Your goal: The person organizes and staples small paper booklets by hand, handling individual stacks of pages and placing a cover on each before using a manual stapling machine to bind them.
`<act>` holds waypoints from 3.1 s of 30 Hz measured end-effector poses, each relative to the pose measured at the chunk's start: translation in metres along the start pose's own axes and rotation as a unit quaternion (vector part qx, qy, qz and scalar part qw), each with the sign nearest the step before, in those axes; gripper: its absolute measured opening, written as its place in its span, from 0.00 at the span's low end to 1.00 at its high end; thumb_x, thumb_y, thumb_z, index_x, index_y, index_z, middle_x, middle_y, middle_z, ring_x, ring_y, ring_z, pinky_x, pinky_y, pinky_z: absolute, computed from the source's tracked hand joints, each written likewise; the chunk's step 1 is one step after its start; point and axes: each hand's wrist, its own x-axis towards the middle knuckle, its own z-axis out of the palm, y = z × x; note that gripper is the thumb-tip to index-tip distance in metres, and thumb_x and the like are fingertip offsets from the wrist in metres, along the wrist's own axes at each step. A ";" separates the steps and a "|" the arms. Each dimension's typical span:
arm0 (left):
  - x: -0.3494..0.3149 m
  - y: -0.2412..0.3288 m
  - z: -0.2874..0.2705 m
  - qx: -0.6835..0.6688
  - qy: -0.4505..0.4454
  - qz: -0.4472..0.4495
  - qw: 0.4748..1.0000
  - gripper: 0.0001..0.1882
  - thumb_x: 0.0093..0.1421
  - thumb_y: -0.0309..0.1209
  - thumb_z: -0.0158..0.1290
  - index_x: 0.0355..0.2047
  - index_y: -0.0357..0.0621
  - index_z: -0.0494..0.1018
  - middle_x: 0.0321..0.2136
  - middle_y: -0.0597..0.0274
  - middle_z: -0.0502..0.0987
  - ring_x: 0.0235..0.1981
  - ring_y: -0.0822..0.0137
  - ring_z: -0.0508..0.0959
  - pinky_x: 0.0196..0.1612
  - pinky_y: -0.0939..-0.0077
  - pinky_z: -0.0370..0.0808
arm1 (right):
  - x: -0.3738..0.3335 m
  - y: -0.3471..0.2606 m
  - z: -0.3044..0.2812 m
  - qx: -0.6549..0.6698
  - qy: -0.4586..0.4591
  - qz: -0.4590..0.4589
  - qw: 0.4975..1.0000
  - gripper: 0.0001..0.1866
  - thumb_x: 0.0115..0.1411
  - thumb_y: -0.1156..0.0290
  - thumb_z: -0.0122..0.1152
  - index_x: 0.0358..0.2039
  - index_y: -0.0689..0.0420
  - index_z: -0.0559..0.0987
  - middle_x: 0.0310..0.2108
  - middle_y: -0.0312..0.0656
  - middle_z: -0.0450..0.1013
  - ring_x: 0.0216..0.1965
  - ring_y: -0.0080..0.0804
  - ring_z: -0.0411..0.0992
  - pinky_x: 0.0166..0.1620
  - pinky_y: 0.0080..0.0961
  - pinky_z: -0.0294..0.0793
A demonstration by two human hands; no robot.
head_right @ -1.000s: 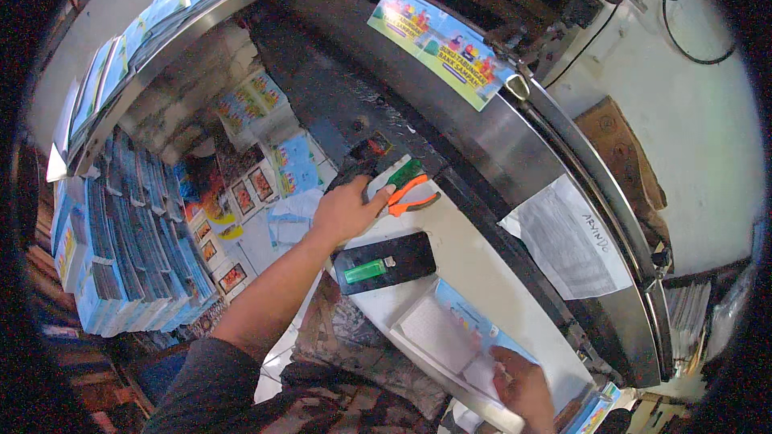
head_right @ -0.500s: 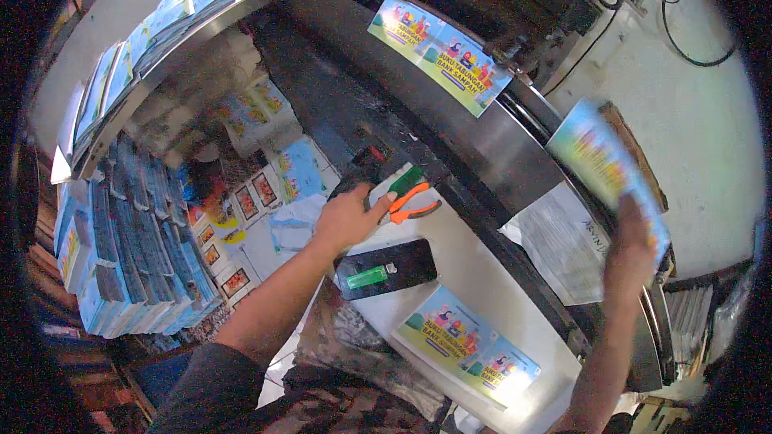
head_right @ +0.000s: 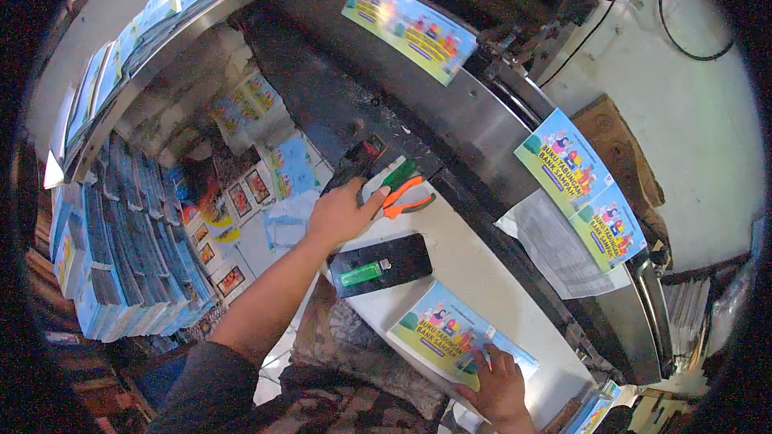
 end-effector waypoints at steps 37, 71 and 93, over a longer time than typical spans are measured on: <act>0.002 -0.005 0.002 -0.009 0.013 0.015 1.000 0.34 0.60 0.62 0.44 0.38 0.39 0.75 0.29 0.40 0.80 0.35 0.44 0.81 0.39 0.51 0.76 | 0.106 0.145 -0.124 -0.197 0.474 0.100 0.852 0.23 0.58 0.83 0.53 0.54 0.56 0.75 0.53 0.48 0.74 0.51 0.47 0.74 0.55 0.37 0.73; 0.193 0.099 -0.035 -0.628 0.034 -0.023 0.777 0.16 0.64 0.44 0.55 0.35 0.43 0.71 0.25 0.66 0.73 0.20 0.72 0.69 0.29 0.76 0.70 | 0.058 0.091 -0.064 0.046 0.346 0.054 0.935 0.16 0.49 0.77 0.65 0.41 0.57 0.78 0.39 0.46 0.76 0.39 0.48 0.74 0.43 0.41 0.75; -0.187 0.117 -0.012 -0.121 -0.166 0.553 0.807 0.25 0.55 0.48 0.58 0.44 0.40 0.72 0.50 0.48 0.66 0.51 0.45 0.69 0.59 0.52 0.63 | -0.015 -0.057 -0.075 0.661 0.211 0.058 0.718 0.29 0.56 0.67 0.62 0.57 0.65 0.69 0.50 0.52 0.73 0.51 0.37 0.71 0.55 0.33 0.68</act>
